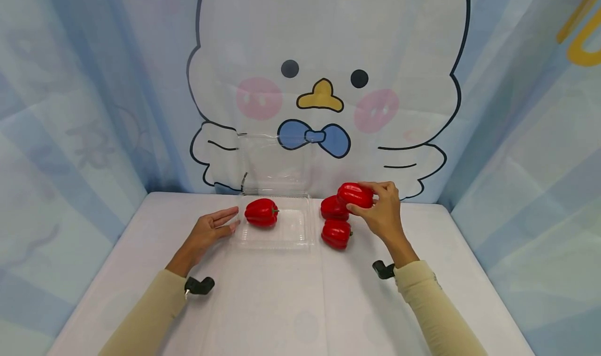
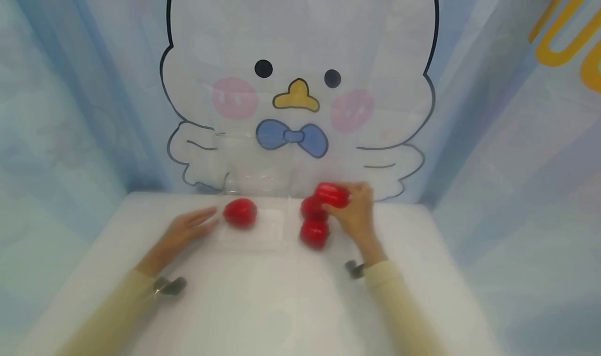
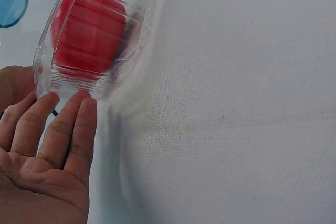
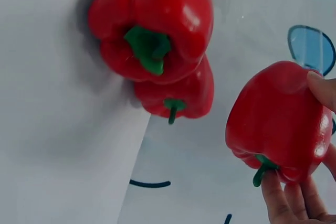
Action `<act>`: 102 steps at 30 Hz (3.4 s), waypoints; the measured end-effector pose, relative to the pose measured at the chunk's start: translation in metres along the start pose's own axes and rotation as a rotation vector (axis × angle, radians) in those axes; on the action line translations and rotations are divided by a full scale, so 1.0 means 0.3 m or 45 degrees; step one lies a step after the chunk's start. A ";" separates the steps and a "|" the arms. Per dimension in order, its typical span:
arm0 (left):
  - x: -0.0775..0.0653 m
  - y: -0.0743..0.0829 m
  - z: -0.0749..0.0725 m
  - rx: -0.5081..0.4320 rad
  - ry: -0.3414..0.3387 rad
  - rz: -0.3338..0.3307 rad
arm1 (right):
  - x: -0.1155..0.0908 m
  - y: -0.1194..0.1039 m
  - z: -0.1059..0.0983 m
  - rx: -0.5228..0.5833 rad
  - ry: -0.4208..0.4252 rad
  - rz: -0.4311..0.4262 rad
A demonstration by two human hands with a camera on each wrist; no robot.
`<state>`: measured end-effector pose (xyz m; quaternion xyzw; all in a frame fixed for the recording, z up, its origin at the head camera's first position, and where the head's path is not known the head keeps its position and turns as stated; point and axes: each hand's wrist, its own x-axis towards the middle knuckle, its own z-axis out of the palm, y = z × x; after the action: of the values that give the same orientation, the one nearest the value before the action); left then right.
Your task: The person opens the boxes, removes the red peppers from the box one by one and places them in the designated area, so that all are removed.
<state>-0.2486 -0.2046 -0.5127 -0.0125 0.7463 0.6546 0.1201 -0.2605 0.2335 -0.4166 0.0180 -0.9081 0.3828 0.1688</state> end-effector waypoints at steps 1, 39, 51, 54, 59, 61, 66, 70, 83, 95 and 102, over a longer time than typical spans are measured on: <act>0.000 0.001 0.000 0.003 0.000 0.001 | 0.003 0.007 -0.004 -0.005 0.005 0.007; -0.018 0.012 0.004 -0.010 -0.007 0.025 | 0.054 0.269 -0.066 -0.203 0.012 0.079; -0.016 0.013 0.011 -0.010 0.004 0.012 | 0.082 0.342 -0.029 -0.304 -0.107 0.085; -0.015 0.010 0.009 -0.009 0.002 0.018 | 0.089 0.348 -0.024 -0.307 -0.127 0.084; -0.015 0.010 0.004 -0.011 0.001 0.022 | 0.101 0.349 -0.019 -0.312 -0.156 0.080; -0.014 0.011 0.005 -0.015 0.006 0.010 | 0.103 0.348 -0.018 -0.320 -0.164 0.080; -0.013 0.013 0.010 -0.013 0.009 -0.001 | 0.104 0.342 -0.015 -0.328 -0.185 0.088; -0.017 0.016 0.008 -0.013 0.003 0.002 | 0.108 0.346 -0.010 -0.327 -0.198 0.103; -0.011 0.002 0.002 -0.011 0.011 0.012 | 0.107 0.305 -0.024 -0.298 -0.215 0.138; -0.003 -0.002 0.000 0.003 0.009 0.026 | 0.102 0.258 -0.049 -0.283 -0.097 0.020; -0.003 -0.001 -0.001 0.004 0.004 0.029 | 0.100 0.201 -0.043 -0.205 -0.052 -0.020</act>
<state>-0.2476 -0.2050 -0.5128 -0.0047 0.7476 0.6548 0.1114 -0.2946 0.2879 -0.4403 0.0193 -0.9390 0.3066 0.1543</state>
